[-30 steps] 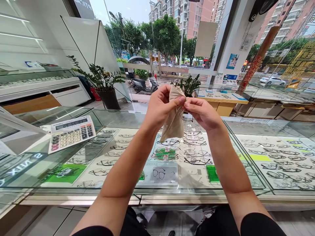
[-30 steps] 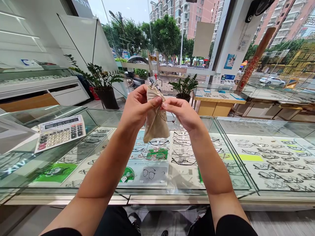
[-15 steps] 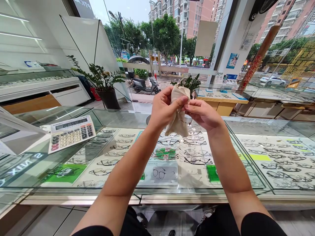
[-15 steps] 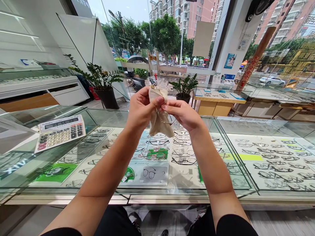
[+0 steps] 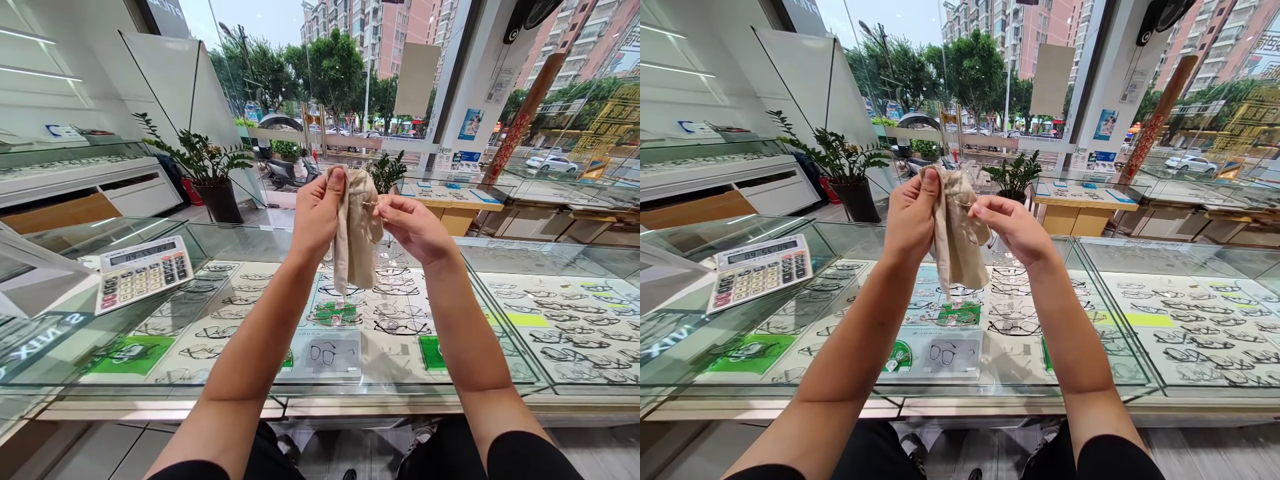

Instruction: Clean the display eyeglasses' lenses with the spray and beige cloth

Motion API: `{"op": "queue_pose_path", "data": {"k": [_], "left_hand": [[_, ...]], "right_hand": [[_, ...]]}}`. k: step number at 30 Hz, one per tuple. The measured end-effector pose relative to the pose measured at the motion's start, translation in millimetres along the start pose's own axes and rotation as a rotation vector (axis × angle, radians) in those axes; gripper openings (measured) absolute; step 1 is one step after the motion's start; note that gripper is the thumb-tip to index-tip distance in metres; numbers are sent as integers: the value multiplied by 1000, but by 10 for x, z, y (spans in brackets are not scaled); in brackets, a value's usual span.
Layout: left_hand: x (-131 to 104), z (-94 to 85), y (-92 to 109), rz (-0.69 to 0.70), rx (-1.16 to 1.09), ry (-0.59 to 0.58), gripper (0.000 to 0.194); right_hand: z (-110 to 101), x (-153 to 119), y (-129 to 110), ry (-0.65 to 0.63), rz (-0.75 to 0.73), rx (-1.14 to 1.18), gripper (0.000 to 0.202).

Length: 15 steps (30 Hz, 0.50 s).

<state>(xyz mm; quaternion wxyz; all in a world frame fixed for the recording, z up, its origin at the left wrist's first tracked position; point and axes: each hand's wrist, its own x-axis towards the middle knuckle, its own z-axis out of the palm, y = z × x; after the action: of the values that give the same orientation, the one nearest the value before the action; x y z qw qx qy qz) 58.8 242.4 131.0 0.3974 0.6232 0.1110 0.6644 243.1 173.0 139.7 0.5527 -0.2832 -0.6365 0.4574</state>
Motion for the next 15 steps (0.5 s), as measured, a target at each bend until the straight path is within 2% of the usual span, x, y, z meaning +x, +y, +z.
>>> {"op": "queue_pose_path", "data": {"k": [2, 5, 9, 12, 13, 15], "left_hand": [[20, -56, 30, 30, 44, 1, 49], [10, -115, 147, 103, 208, -64, 44], [-48, -129, 338, 291, 389, -102, 33], [-76, -112, 417, 398, 484, -163, 66], [-82, -103, 429, 424, 513, -184, 73], [-94, -83, 439, 454, 558, -197, 74]], "right_hand": [[-29, -29, -52, 33, -9, -4, 31], [-73, -94, -149, 32, -13, 13, 29], [-112, -172, -262, 11, -31, -19, 24], [-103, -207, -314, 13, -31, -91, 24], [-94, -216, -326, 4, -33, -110, 23], [-77, -235, -343, -18, -44, -136, 21]]}}
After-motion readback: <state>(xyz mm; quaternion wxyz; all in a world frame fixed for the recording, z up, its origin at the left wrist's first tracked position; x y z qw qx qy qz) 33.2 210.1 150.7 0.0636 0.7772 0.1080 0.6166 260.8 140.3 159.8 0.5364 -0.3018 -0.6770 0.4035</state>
